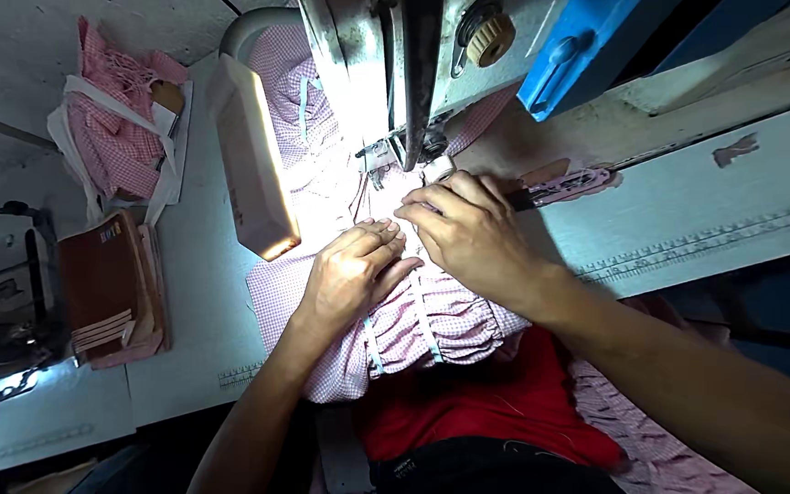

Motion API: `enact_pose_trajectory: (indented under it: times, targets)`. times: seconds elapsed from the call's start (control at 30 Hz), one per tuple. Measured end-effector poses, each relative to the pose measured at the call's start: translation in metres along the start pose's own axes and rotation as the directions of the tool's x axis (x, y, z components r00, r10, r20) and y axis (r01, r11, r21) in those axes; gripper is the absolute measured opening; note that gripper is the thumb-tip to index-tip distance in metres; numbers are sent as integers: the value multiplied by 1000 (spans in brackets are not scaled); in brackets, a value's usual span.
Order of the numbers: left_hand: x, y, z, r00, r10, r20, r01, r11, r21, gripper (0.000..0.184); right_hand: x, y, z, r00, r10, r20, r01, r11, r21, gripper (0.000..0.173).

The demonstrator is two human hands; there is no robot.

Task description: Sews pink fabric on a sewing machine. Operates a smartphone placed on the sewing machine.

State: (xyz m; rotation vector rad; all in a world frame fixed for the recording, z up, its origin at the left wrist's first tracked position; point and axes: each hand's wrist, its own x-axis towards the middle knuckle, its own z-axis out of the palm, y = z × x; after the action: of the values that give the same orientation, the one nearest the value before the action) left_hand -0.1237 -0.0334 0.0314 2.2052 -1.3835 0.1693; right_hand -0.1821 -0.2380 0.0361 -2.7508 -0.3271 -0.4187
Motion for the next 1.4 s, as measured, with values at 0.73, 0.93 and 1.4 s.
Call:
enact_pose_trajectory:
  times: [0.73,0.93,1.4]
  targets:
    - [3,4,-1,1000,-12,4,12,1000,-14,24,1,-2,-3,999,30,22,-29,998,-58,28]
    - [2,8,-2,999,-23,27,23,1000,-2,26,1,0,-4,999,36,40,-34,998,-60,30]
    - [-4,14,1,1000,-25,13,24,1000,8,26,2,1,-4,999,0,37,2,999,-52,23]
